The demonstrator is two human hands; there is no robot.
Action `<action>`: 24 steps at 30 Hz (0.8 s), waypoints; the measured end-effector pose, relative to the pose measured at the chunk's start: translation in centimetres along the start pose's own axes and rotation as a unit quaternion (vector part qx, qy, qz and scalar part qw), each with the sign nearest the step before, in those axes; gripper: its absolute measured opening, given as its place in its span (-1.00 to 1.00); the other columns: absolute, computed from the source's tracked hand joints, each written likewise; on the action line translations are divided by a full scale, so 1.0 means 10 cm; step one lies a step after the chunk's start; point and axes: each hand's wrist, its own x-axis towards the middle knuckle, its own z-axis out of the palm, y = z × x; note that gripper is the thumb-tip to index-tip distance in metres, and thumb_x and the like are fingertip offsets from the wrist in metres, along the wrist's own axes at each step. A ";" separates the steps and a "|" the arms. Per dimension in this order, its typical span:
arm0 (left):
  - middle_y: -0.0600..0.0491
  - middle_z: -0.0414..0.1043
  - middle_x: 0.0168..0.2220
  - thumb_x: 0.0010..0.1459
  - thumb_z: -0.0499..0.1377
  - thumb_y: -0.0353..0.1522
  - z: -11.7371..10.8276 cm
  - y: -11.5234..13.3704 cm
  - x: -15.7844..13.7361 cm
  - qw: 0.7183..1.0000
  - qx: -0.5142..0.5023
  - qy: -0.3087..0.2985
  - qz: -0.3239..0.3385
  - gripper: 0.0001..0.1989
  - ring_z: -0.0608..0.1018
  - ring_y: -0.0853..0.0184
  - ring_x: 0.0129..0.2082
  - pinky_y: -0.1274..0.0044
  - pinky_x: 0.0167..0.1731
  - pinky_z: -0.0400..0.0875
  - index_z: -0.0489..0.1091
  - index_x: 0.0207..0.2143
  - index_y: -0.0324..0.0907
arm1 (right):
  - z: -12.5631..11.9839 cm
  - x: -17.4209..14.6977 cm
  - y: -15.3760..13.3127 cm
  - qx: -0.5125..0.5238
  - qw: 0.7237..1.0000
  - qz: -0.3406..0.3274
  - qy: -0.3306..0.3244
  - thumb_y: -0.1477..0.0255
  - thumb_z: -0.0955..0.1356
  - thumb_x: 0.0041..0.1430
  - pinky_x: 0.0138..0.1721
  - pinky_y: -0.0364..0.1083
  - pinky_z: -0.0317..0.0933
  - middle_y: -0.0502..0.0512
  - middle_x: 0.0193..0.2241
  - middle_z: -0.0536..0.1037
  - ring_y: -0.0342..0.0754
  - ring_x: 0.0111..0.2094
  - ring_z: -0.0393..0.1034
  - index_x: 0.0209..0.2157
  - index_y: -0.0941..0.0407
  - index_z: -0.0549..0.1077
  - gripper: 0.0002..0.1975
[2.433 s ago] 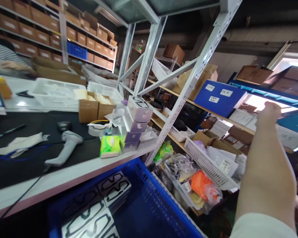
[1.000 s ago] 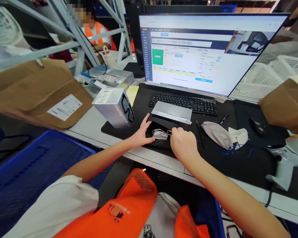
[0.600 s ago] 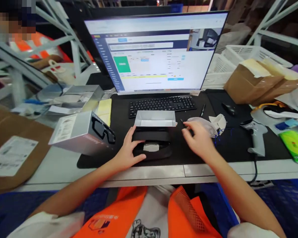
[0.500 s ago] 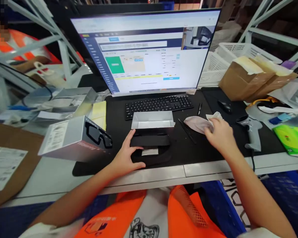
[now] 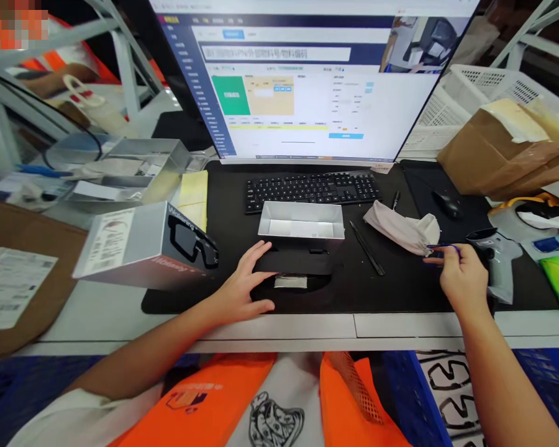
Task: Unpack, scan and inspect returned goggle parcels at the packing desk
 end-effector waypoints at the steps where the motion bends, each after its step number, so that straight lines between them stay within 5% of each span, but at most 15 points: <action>1: -0.26 -0.15 0.45 0.25 0.24 -0.08 0.01 -0.02 0.00 1.000 -0.005 0.011 0.004 -0.50 -0.06 -0.14 0.46 -0.02 0.34 0.09 0.46 0.09 -0.20 | 0.00 0.03 -0.03 0.052 0.998 0.041 -0.008 0.22 0.13 0.36 -0.37 -0.05 0.31 0.29 -0.14 0.57 0.02 -0.40 0.53 -0.18 0.06 0.26 -0.76; 4: -0.21 -0.06 0.44 0.34 0.15 -0.19 0.04 -0.04 0.01 0.999 -0.009 0.035 0.001 -0.64 0.01 -0.06 0.45 0.00 0.35 0.08 0.48 0.08 -0.18 | 0.05 0.05 -0.11 0.106 0.989 0.092 -0.038 0.21 0.17 0.32 -0.44 -0.06 0.26 0.36 -0.11 0.54 0.01 -0.42 0.52 -0.18 0.07 0.22 -0.78; 9: -0.19 -0.03 0.43 0.34 0.14 -0.21 0.10 -0.02 0.02 0.998 -0.007 0.058 -0.013 -0.65 0.03 -0.05 0.44 0.03 0.36 0.08 0.49 0.05 -0.18 | 0.15 -0.09 -0.11 -0.001 0.997 0.030 -0.074 0.13 0.50 0.00 -0.19 0.00 0.24 0.33 -0.16 0.55 0.13 -0.23 0.48 -0.12 0.11 0.41 -0.52; 13: -0.20 -0.02 0.43 0.31 0.18 -0.18 0.16 0.01 0.02 0.997 -0.009 0.081 -0.009 -0.65 0.04 -0.07 0.44 0.02 0.36 0.06 0.50 0.02 -0.20 | 0.18 -0.16 -0.06 -0.051 0.997 -0.017 -0.063 0.18 0.39 0.17 -0.10 0.01 0.20 0.38 -0.14 0.55 0.16 -0.12 0.43 -0.21 0.13 0.50 -0.69; 18: -0.16 0.23 0.32 0.37 0.08 -0.29 0.24 0.02 0.10 0.984 -0.057 0.167 -0.034 -0.72 0.25 0.06 0.34 0.08 0.33 0.17 0.56 -0.09 -0.18 | -0.04 -0.26 -0.18 -0.058 0.997 -0.026 0.033 0.25 0.25 0.28 -0.16 0.01 0.22 0.34 -0.28 0.56 0.12 -0.20 0.45 -0.14 0.20 0.53 -0.64; 22: -0.11 0.27 0.29 0.26 0.13 -0.41 0.26 0.02 0.16 0.977 -0.079 0.184 -0.075 -0.76 0.31 0.12 0.30 0.11 0.31 0.21 0.53 -0.08 -0.15 | -0.23 -0.68 -0.64 0.003 0.977 -0.157 0.145 0.28 0.27 0.30 -0.21 -0.02 0.29 0.25 -0.31 0.56 0.07 -0.26 0.48 -0.14 0.18 0.53 -0.70; 24: -0.15 0.15 0.35 0.16 0.20 -0.43 0.26 0.03 0.16 0.981 -0.079 0.163 -0.070 -0.66 0.22 0.07 0.36 0.08 0.33 0.15 0.47 0.01 -0.16 | -0.23 -0.94 -0.92 0.028 0.954 -0.263 0.142 0.32 0.29 0.32 -0.16 -0.01 0.34 0.24 -0.26 0.57 0.07 -0.21 0.49 -0.15 0.15 0.53 -0.76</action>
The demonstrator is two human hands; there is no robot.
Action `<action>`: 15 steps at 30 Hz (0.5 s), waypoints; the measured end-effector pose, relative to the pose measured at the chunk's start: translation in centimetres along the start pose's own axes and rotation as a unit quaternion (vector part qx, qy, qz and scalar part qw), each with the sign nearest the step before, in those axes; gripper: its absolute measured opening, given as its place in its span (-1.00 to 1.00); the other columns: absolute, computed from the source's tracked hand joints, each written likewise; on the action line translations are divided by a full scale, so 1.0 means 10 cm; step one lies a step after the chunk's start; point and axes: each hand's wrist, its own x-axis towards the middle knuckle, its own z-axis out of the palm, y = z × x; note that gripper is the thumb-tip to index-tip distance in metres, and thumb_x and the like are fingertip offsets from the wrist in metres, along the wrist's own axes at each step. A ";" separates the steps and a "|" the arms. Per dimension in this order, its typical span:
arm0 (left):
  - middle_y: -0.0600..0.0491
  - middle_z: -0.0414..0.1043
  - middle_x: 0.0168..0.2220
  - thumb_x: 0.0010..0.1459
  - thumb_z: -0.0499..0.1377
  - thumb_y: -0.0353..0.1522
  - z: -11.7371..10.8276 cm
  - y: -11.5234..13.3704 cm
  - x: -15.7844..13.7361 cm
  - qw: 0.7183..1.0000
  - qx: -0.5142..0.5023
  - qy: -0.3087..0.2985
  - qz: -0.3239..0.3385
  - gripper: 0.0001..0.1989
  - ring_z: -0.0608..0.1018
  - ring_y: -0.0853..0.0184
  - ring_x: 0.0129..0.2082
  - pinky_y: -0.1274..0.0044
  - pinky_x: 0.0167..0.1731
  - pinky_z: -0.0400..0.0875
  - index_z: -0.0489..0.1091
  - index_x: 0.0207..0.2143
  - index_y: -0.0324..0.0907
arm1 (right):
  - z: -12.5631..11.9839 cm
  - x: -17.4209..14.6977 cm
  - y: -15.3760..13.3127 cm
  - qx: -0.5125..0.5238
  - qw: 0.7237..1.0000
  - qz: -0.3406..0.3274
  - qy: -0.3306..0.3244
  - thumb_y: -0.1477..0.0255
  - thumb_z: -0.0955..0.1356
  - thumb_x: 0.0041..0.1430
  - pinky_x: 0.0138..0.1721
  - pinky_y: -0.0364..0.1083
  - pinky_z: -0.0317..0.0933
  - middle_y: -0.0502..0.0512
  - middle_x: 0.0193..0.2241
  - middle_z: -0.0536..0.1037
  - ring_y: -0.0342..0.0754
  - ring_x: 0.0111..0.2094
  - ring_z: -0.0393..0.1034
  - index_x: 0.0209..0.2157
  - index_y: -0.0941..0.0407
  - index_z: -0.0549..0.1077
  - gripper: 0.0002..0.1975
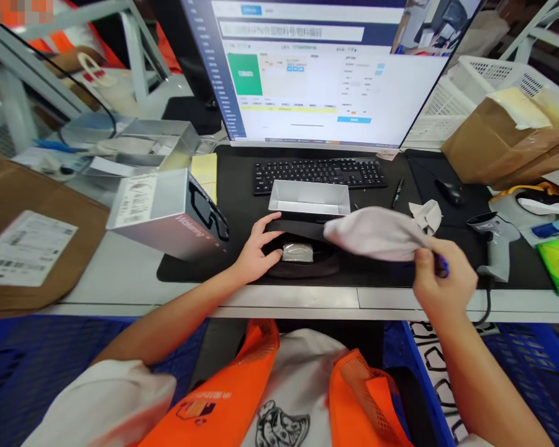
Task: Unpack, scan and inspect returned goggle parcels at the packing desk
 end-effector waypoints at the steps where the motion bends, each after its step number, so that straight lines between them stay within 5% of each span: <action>1: -0.18 0.07 0.38 0.12 0.24 -0.42 -0.01 0.00 -0.01 1.000 0.003 -0.015 0.005 -0.58 0.16 0.04 0.39 0.06 0.34 0.11 0.43 0.07 -0.17 | 0.02 -0.04 -0.17 0.018 0.999 -0.044 -0.016 0.35 0.30 0.32 -0.12 0.00 0.36 0.23 -0.23 0.57 0.07 -0.19 0.50 -0.13 0.13 0.53 -0.78; 4: -0.25 -0.15 0.45 0.05 0.36 -0.33 -0.03 0.01 -0.03 0.998 0.015 -0.060 0.017 -0.35 -0.01 -0.05 0.45 0.01 0.36 0.01 0.28 0.20 -0.13 | 0.16 -0.12 -0.52 0.033 0.992 -0.112 -0.053 0.41 0.30 0.33 -0.06 0.02 0.40 0.21 -0.18 0.58 0.05 -0.16 0.51 -0.05 0.09 0.52 -0.77; 8: -0.28 -0.35 0.47 -0.02 0.45 -0.17 -0.06 -0.02 -0.06 0.995 0.008 -0.095 0.019 -0.16 -0.12 -0.11 0.47 -0.03 0.35 -0.03 0.18 0.26 -0.08 | 0.40 -0.15 -0.68 0.006 0.992 -0.126 -0.028 0.41 0.30 0.33 -0.04 0.04 0.42 0.23 -0.18 0.56 0.06 -0.16 0.50 -0.02 0.08 0.55 -0.74; 15: -0.35 -0.43 0.46 -0.01 0.45 -0.15 -0.10 -0.01 -0.06 0.992 0.005 -0.113 0.050 -0.19 -0.20 -0.15 0.47 -0.03 0.36 -0.07 0.19 0.20 -0.17 | 0.68 -0.29 -0.75 0.085 0.964 -0.251 0.000 0.53 0.38 0.25 -0.10 -0.01 0.48 0.15 -0.19 0.53 0.01 -0.15 0.50 -0.10 0.00 0.61 -0.76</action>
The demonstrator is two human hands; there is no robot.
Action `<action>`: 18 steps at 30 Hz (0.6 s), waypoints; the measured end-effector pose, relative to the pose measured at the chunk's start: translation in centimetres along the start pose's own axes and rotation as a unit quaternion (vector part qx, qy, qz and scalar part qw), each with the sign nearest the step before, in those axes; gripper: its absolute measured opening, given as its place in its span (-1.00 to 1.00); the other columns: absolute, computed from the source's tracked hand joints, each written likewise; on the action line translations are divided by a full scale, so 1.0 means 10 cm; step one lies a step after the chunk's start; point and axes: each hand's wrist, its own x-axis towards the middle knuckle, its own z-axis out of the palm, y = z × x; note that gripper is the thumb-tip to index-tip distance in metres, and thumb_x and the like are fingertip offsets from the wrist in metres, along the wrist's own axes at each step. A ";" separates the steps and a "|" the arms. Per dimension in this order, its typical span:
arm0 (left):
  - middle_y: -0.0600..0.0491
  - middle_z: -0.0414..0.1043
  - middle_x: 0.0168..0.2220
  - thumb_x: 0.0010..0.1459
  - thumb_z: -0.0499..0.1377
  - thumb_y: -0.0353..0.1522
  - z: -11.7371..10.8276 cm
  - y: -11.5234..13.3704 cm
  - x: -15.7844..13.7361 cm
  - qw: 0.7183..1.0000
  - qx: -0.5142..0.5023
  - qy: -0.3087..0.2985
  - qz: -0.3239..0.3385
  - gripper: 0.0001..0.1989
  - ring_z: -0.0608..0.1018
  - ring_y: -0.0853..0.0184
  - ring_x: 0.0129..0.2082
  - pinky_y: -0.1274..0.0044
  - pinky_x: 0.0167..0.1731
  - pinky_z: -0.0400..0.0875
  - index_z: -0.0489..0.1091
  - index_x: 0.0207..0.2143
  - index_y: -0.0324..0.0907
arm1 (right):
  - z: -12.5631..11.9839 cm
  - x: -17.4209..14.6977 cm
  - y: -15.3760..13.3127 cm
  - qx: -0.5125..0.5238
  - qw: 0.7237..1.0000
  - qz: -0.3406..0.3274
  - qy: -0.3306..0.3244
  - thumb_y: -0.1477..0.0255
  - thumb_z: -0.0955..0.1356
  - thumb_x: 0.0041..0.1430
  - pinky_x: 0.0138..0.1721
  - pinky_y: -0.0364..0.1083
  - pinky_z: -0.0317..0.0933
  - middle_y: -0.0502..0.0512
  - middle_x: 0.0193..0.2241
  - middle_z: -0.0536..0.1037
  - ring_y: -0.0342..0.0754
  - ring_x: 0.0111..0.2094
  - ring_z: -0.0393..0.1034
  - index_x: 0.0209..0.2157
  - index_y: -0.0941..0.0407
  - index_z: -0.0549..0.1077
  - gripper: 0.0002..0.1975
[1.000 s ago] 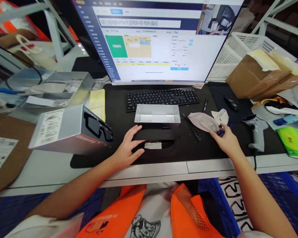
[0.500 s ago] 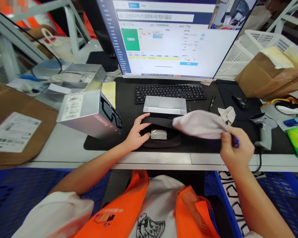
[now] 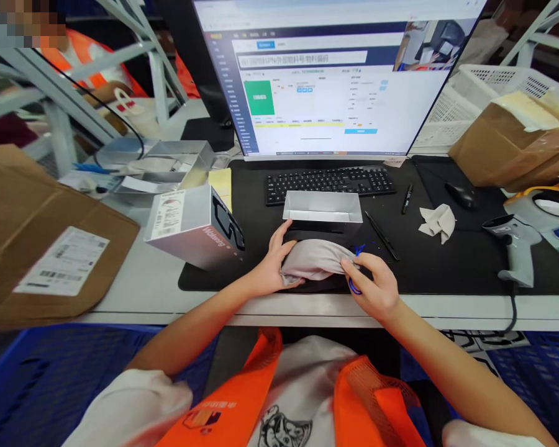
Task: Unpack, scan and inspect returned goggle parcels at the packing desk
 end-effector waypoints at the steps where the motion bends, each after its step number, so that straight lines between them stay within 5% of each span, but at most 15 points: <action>1: -0.34 -0.41 0.47 -0.02 0.45 -0.18 0.00 0.01 0.00 1.000 0.003 0.002 -0.007 -0.22 -0.19 -0.15 0.47 -0.03 0.36 -0.07 0.21 0.18 -0.17 | 0.01 -0.04 0.02 0.012 1.000 -0.004 -0.003 0.53 0.39 0.24 -0.10 0.00 0.48 0.14 -0.21 0.53 0.01 -0.15 0.50 -0.11 -0.01 0.61 -0.76; 7: -0.30 -0.39 0.47 0.00 0.42 -0.31 0.07 0.06 0.00 0.998 0.013 0.018 -0.065 -0.34 -0.18 -0.13 0.47 -0.02 0.37 -0.05 0.27 0.13 -0.20 | -0.05 -0.17 0.21 0.096 0.986 -0.042 -0.129 0.66 0.34 0.23 0.01 0.06 0.44 0.20 -0.06 0.49 0.03 0.01 0.44 0.11 0.04 0.48 -0.55; 12: -0.32 -0.44 0.47 0.10 0.36 -0.19 0.08 0.08 -0.01 0.998 0.039 0.009 -0.051 -0.34 -0.24 -0.13 0.47 -0.04 0.37 -0.09 0.24 0.17 -0.24 | 0.01 0.04 0.20 0.102 0.968 0.023 -0.227 0.52 0.28 0.37 0.00 0.05 0.43 0.19 -0.02 0.53 0.01 -0.04 0.46 0.07 0.08 0.53 -0.69; 18: -0.14 -0.50 0.50 0.39 0.01 -0.06 0.02 0.00 -0.04 0.999 0.033 -0.028 -0.016 -0.52 -0.40 -0.03 0.48 -0.04 0.38 -0.22 0.30 0.18 -0.15 | 0.07 0.31 0.25 0.089 0.924 0.038 -0.369 0.45 0.23 0.40 0.02 0.10 0.40 0.16 -0.02 0.56 0.06 -0.04 0.44 0.08 0.17 0.53 -0.65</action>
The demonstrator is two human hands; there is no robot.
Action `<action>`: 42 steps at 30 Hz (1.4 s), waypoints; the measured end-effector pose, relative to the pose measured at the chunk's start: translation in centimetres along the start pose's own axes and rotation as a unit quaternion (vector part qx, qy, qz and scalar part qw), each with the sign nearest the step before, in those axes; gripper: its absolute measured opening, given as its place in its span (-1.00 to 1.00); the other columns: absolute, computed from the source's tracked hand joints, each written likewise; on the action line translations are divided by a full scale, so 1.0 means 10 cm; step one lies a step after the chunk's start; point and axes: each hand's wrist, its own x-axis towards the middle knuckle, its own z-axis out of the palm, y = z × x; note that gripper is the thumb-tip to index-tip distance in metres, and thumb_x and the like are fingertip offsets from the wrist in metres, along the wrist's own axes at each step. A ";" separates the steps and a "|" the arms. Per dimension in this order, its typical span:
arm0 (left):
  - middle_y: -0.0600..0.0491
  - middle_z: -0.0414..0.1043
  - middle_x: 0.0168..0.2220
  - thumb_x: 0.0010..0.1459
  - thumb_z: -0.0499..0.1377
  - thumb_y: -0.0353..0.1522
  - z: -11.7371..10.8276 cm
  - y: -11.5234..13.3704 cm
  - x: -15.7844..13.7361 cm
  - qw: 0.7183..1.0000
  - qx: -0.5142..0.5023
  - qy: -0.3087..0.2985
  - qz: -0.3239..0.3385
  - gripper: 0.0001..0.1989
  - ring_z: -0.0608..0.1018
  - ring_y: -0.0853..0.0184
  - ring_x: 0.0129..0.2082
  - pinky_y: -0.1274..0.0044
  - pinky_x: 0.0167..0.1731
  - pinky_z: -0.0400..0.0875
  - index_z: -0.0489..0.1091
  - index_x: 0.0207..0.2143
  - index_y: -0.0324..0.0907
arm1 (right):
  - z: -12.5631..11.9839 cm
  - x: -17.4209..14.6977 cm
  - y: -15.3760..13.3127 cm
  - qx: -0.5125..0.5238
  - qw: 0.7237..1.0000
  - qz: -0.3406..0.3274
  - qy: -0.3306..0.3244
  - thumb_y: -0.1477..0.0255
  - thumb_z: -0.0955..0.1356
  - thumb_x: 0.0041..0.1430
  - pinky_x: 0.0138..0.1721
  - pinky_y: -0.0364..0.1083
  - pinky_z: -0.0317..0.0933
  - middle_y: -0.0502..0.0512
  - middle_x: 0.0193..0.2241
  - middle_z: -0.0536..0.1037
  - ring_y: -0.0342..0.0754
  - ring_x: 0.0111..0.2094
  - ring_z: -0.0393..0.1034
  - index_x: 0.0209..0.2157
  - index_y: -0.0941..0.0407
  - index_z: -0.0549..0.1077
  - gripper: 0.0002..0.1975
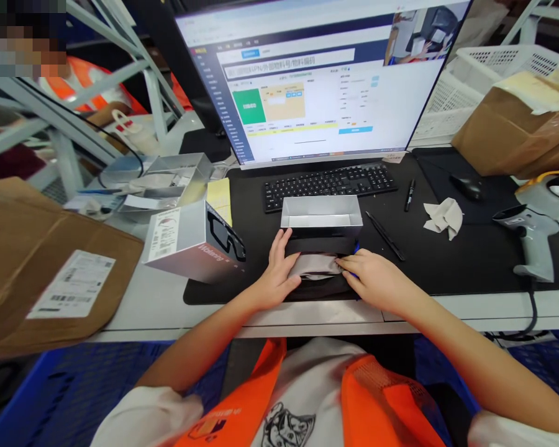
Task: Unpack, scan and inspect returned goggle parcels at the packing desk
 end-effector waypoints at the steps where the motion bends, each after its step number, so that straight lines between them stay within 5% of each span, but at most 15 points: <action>1: -0.11 -0.50 0.51 0.43 -0.06 -0.11 0.00 -0.03 0.00 1.000 -0.008 -0.002 -0.002 -0.54 -0.41 0.01 0.49 -0.03 0.38 -0.22 0.30 0.20 -0.14 | -0.03 0.01 0.01 0.012 1.000 0.009 0.003 0.44 0.24 0.39 0.01 0.09 0.40 0.14 -0.04 0.57 0.05 -0.06 0.45 0.06 0.15 0.54 -0.67; 4: -0.10 -0.39 0.50 0.46 -0.15 -0.19 -0.01 -0.07 0.02 0.999 -0.009 0.028 -0.030 -0.55 -0.29 0.06 0.50 0.03 0.38 -0.11 0.33 0.20 -0.13 | -0.10 -0.04 0.05 0.037 0.991 0.080 0.105 0.38 0.27 0.37 -0.10 -0.01 0.42 0.09 -0.18 0.59 -0.02 -0.17 0.49 -0.14 0.11 0.59 -0.75; 7: -0.17 0.07 0.35 0.39 0.05 -0.17 -0.08 0.03 0.02 0.987 0.046 0.132 -0.081 -0.66 0.16 0.04 0.38 0.15 0.30 0.18 0.48 -0.02 -0.16 | -0.08 -0.15 0.12 0.024 0.970 0.135 0.202 0.32 0.33 0.31 0.01 0.04 0.39 0.20 -0.06 0.54 0.05 -0.05 0.46 -0.07 0.16 0.54 -0.73; 9: -0.15 0.36 0.06 0.29 0.19 -0.16 -0.16 0.15 -0.01 0.976 0.087 0.159 -0.123 -0.74 0.44 0.10 0.10 0.24 0.11 0.39 0.49 -0.19 -0.17 | 0.00 -0.21 0.19 0.034 0.979 0.110 0.166 0.37 0.32 0.25 0.18 0.13 0.29 0.28 0.18 0.39 0.14 0.17 0.32 0.20 0.20 0.37 -0.50; 11: -0.06 0.45 -0.19 0.28 0.20 -0.18 -0.22 0.27 -0.08 0.977 0.088 0.112 -0.156 -0.76 0.52 0.19 -0.15 0.31 -0.07 0.47 0.46 -0.28 -0.17 | 0.12 -0.24 0.25 0.062 0.989 0.085 0.100 0.45 0.28 0.19 0.24 0.14 0.22 0.30 0.27 0.28 0.13 0.26 0.23 0.37 0.23 0.14 -0.30; 15: -0.04 0.53 -0.15 0.35 0.11 -0.25 -0.22 0.36 -0.31 0.987 0.013 0.039 -0.153 -0.79 0.56 0.22 -0.11 0.34 -0.03 0.47 0.48 -0.17 -0.16 | 0.27 -0.19 0.28 0.044 0.990 0.125 0.042 0.54 0.23 0.14 0.12 0.10 0.29 0.33 0.10 0.45 0.14 0.10 0.37 0.33 0.30 0.19 -0.31; 19: -0.13 0.43 0.14 0.26 0.22 -0.28 -0.12 0.34 -0.46 0.992 0.021 0.017 -0.122 -0.65 0.44 0.13 0.17 0.26 0.20 0.35 0.43 0.07 -0.18 | 0.15 -0.13 0.22 -0.021 0.985 0.169 -0.041 0.54 0.19 0.21 -0.08 0.03 0.25 0.26 -0.17 0.56 0.14 -0.11 0.45 -0.04 0.23 0.50 -0.64; 25: -0.11 0.43 -0.16 0.01 0.42 -0.06 -0.04 0.38 -0.33 0.984 0.165 0.022 -0.070 -0.60 0.44 0.09 -0.09 0.25 -0.06 0.46 0.48 -0.37 -0.20 | -0.39 -0.26 0.21 0.037 0.972 0.212 -0.094 0.32 0.20 0.34 -0.34 -0.07 0.08 0.04 -0.45 0.51 -0.04 -0.41 0.38 -0.45 0.10 0.38 -0.69; 29: -0.17 0.40 -0.01 0.11 0.33 -0.01 0.01 0.38 -0.22 0.978 0.185 0.086 0.042 -0.60 0.41 0.00 0.10 0.16 0.10 0.34 0.47 -0.35 -0.18 | -0.61 -0.08 -0.06 0.094 0.984 0.139 -0.058 0.26 0.17 0.40 -0.33 -0.09 0.09 0.04 -0.43 0.48 -0.07 -0.38 0.35 -0.47 0.11 0.31 -0.63; 32: -0.26 0.24 0.23 0.15 0.29 0.02 0.05 0.37 -0.08 0.981 0.140 0.104 0.080 -0.50 0.23 -0.07 0.33 0.09 0.25 0.19 0.44 -0.08 -0.18 | -0.52 0.25 -0.39 0.025 0.996 0.070 -0.042 0.36 0.20 0.40 -0.28 -0.05 0.11 0.11 -0.38 0.49 -0.02 -0.33 0.37 -0.41 0.13 0.36 -0.71; 35: -0.30 0.23 0.28 0.22 0.23 -0.03 0.08 0.38 0.09 0.990 0.074 0.105 0.065 -0.40 0.29 0.02 0.33 0.07 0.31 0.10 0.26 0.17 -0.18 | -0.34 0.47 -0.58 0.035 0.999 -0.006 -0.014 0.35 0.26 0.39 -0.16 -0.01 0.19 0.18 -0.26 0.52 0.05 -0.21 0.40 -0.28 0.17 0.44 -0.78; 39: -0.16 0.42 0.18 0.36 0.08 -0.20 0.04 0.39 0.22 0.995 0.070 0.065 0.020 -0.65 0.37 0.12 0.28 0.10 0.31 0.10 0.37 0.11 -0.14 | -0.22 0.32 -0.43 0.164 0.978 -0.100 0.077 0.40 0.28 0.39 0.06 0.01 0.24 0.14 -0.07 0.52 0.03 0.02 0.38 -0.09 0.14 0.46 -0.83; 42: -0.15 0.43 0.16 0.38 0.06 -0.26 -0.01 0.40 0.21 0.992 0.112 0.048 0.038 -0.70 0.39 0.10 0.26 0.13 0.26 0.19 0.49 0.01 -0.15 | -0.16 0.01 -0.11 0.189 0.961 -0.064 0.194 0.51 0.26 0.36 0.08 0.00 0.27 0.10 -0.08 0.51 -0.03 0.01 0.39 -0.10 0.10 0.47 -0.82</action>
